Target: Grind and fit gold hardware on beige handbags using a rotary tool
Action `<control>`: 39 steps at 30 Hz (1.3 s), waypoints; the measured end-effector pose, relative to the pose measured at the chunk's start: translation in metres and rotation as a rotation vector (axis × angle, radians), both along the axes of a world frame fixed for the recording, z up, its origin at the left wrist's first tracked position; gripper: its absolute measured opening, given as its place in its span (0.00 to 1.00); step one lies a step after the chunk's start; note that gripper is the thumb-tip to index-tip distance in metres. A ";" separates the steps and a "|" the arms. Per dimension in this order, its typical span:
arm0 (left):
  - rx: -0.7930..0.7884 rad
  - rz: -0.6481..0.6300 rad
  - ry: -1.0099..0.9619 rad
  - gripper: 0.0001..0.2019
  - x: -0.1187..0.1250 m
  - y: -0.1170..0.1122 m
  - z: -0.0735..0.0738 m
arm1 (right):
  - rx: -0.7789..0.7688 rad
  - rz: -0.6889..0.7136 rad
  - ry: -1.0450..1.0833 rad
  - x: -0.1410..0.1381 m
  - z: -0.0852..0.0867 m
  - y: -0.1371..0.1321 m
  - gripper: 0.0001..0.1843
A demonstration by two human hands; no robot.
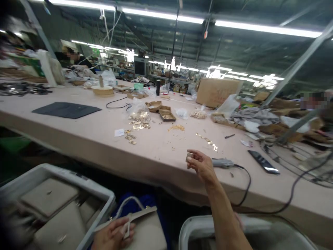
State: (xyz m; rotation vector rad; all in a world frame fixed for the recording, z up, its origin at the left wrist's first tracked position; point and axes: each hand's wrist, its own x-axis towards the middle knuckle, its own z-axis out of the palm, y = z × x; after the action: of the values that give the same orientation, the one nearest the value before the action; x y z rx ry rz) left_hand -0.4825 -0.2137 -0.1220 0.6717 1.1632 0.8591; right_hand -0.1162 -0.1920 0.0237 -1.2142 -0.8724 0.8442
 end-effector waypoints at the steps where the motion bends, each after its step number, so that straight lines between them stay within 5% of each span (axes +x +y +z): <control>1: 0.009 0.006 0.014 0.32 -0.001 -0.004 0.006 | -0.028 0.040 0.015 -0.024 -0.010 -0.003 0.26; 4: 0.020 0.011 0.047 0.26 -0.003 -0.011 0.019 | -0.148 0.170 0.053 -0.092 -0.049 -0.011 0.22; 7: -0.015 0.052 0.059 0.18 -0.005 -0.010 0.018 | -0.244 0.301 0.109 -0.147 -0.093 -0.019 0.20; 12: -0.089 0.052 0.022 0.12 -0.007 -0.010 0.014 | -0.389 0.415 0.183 -0.193 -0.134 -0.028 0.20; 21: -0.057 -0.002 -0.029 0.15 -0.011 -0.011 0.009 | -0.526 0.492 0.157 -0.216 -0.142 -0.025 0.24; 39: -0.106 0.042 -0.078 0.12 -0.011 -0.010 0.003 | -0.548 0.310 -0.179 -0.237 -0.147 -0.031 0.20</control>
State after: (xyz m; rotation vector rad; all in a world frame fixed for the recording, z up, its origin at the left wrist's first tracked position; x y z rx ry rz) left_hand -0.4930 -0.2237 -0.1186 0.5240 1.1475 0.8452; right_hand -0.3532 -0.2233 -0.1230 -1.6744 -1.0266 1.2954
